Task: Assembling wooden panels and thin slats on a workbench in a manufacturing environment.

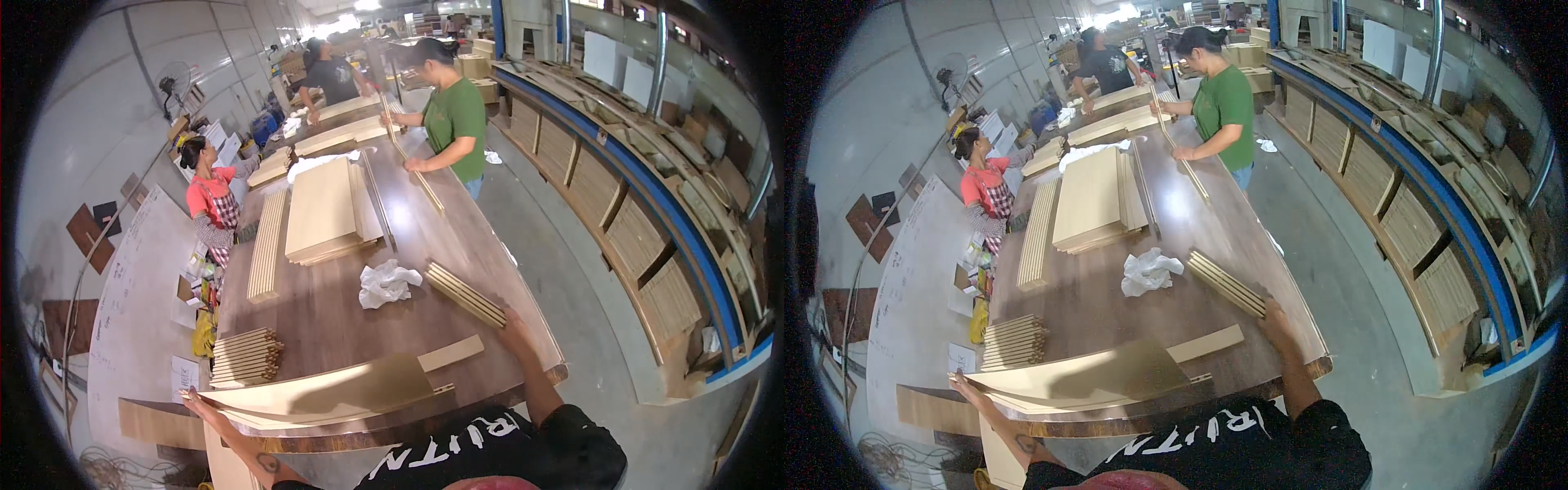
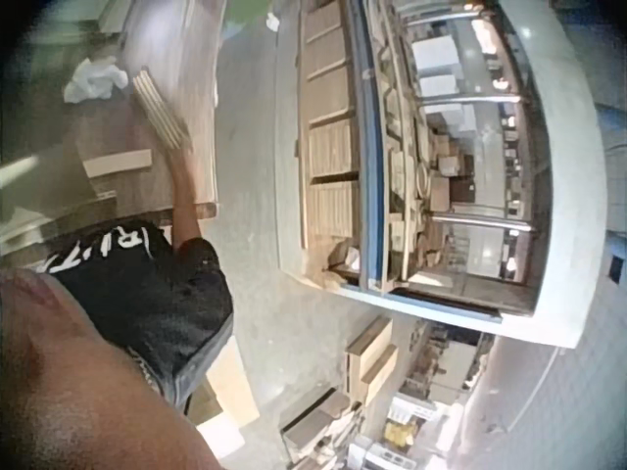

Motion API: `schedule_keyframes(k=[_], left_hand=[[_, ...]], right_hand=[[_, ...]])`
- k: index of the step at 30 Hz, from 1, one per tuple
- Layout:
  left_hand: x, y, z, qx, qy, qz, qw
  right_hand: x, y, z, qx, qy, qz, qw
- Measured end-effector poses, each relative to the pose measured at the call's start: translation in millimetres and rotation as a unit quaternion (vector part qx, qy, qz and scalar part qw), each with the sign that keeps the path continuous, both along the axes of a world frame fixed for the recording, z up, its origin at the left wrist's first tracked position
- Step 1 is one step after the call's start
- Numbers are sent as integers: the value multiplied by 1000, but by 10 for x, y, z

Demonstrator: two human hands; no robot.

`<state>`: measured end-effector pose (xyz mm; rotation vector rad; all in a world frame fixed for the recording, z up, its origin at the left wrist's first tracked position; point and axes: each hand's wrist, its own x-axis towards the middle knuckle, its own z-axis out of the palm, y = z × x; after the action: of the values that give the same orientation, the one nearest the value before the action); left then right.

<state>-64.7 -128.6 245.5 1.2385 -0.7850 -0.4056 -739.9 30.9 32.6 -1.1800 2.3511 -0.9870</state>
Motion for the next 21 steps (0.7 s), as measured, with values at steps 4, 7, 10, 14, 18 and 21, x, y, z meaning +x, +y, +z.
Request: schedule_keyframes(k=[4,7,10,14,18,21], left_hand=[[318,150,-132,-32,-12,-7,999],[298,191,-158,-39,-1,2,999],[665,163,-348,-33,-4,19,999],[851,105,-405,1,29,42,999],[714,132,-340,11,9,52,999],[460,200,-179,-8,-8,43,999]], right_hand=[[9,-272,-105,-84,18,70,994],[267,-241,23,-87,17,5,996],[587,-175,338,-84,-42,-102,990],[656,-47,166,-74,-18,-171,982],[695,-72,-44,-50,41,-185,981],[666,-103,-141,-140,-9,-184,973]])
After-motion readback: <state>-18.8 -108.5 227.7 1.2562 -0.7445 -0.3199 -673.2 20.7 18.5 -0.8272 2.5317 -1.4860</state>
